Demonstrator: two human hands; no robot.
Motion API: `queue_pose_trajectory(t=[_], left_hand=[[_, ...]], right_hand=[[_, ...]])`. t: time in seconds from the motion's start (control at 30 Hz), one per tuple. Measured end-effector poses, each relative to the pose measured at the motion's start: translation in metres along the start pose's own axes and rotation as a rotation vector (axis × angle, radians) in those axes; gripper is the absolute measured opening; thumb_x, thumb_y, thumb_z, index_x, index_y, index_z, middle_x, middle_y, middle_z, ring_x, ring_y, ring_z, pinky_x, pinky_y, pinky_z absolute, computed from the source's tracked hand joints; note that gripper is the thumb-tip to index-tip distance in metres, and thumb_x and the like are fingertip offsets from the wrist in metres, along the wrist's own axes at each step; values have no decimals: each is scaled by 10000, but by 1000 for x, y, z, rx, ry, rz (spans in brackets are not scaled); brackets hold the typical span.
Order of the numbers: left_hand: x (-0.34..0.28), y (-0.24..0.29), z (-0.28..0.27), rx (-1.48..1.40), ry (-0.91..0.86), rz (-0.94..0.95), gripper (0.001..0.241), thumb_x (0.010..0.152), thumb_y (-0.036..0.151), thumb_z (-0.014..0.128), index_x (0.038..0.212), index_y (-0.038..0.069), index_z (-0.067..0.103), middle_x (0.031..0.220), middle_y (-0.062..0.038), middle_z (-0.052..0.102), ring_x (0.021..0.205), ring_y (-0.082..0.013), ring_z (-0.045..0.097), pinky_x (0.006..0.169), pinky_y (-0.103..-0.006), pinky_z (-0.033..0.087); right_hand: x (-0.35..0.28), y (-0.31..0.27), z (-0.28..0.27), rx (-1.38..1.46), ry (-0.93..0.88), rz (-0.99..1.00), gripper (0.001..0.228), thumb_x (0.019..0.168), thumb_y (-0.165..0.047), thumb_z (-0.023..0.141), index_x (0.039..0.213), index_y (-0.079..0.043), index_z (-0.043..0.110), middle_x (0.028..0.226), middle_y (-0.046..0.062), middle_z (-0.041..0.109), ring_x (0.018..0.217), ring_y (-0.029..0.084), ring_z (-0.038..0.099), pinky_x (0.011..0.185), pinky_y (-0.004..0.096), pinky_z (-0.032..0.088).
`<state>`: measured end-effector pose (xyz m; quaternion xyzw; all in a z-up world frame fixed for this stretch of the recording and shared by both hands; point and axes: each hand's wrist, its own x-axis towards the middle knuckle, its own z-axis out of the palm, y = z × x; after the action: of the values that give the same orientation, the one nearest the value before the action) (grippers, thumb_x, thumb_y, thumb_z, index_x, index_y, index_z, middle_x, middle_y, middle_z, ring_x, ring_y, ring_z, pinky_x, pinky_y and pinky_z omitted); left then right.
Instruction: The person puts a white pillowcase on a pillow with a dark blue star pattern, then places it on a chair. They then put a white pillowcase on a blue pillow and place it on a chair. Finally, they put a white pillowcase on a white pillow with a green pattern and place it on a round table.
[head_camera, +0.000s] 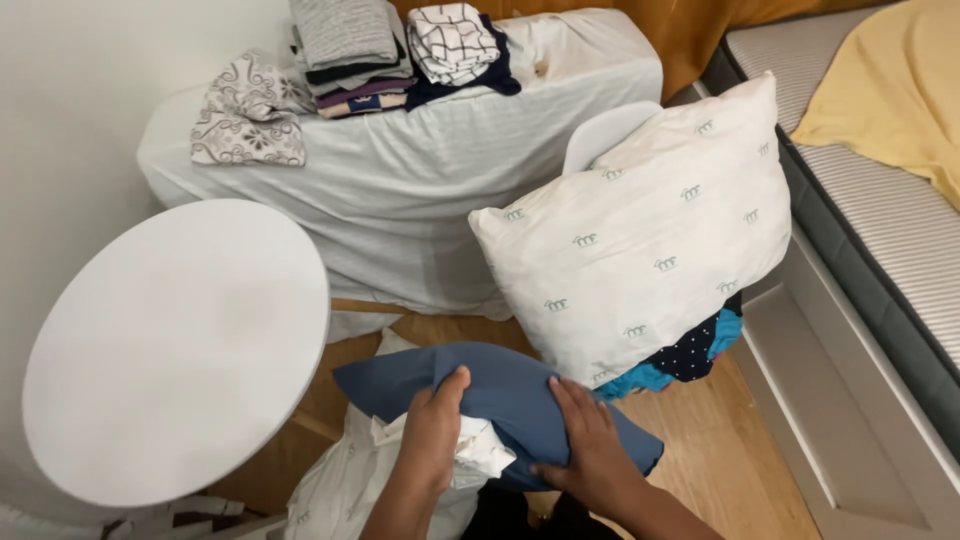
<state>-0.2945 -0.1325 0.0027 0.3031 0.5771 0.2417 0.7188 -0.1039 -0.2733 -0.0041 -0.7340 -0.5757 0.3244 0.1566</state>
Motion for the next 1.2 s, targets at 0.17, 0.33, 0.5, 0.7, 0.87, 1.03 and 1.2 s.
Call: queue_pose_trajectory(t=[0.17, 0.33, 0.5, 0.7, 0.87, 1.03, 1.2], left_hand=[[-89, 49, 9, -182, -114, 43, 270, 891, 264, 625, 838, 24, 738, 798, -30, 732, 730, -134, 668, 692, -287, 531], [-118, 33, 6, -107, -137, 197, 314, 899, 288, 722, 863, -24, 719, 817, -72, 697, 725, -138, 612, 663, -310, 504], [-142, 48, 25, -149, -75, 226, 322, 866, 288, 711, 933, -27, 710, 862, -85, 710, 756, -161, 659, 692, -328, 543], [-158, 64, 46, -222, -57, 254, 392, 880, 307, 674, 1021, -58, 710, 888, -104, 727, 764, -197, 686, 690, -345, 550], [-177, 95, 64, -272, -102, 249, 425, 849, 332, 639, 1021, -49, 714, 899, -113, 760, 759, -195, 720, 681, -329, 571], [-157, 117, 73, -213, -163, 297, 392, 901, 318, 669, 940, -71, 697, 797, -119, 699, 655, -207, 660, 579, -357, 538], [-117, 133, 77, -191, -225, 387, 319, 935, 287, 671, 754, 24, 660, 664, 14, 576, 565, -80, 503, 507, -276, 410]], right_hand=[[-27, -14, -37, 121, 197, -152, 1220, 576, -312, 994, 1568, -106, 315, 1569, 199, 409, 1420, 408, 343, 1133, 470, 296], [-58, -52, -93, 141, 26, 59, 821, 534, -374, 1016, 1190, -114, 598, 1112, 92, 630, 1090, 278, 623, 925, 388, 526], [-83, -56, -98, 27, 73, -65, 556, 646, -389, 924, 1034, -86, 667, 1003, 76, 648, 1014, 280, 642, 847, 392, 528], [-97, -36, -112, -67, 389, -257, 627, 763, -452, 813, 1203, -53, 611, 1169, 142, 650, 1074, 367, 630, 868, 437, 522], [-91, -51, -147, -63, 485, -378, 733, 804, -497, 785, 1334, -44, 562, 1363, 264, 570, 1230, 450, 571, 976, 486, 483], [-72, -86, -182, -59, 406, -451, 927, 711, -512, 834, 1411, -11, 488, 1382, 237, 585, 1235, 421, 563, 994, 493, 454], [-36, -99, -171, -31, 413, -311, 800, 672, -305, 883, 1321, -21, 510, 1271, 205, 614, 1197, 393, 579, 956, 461, 491]])
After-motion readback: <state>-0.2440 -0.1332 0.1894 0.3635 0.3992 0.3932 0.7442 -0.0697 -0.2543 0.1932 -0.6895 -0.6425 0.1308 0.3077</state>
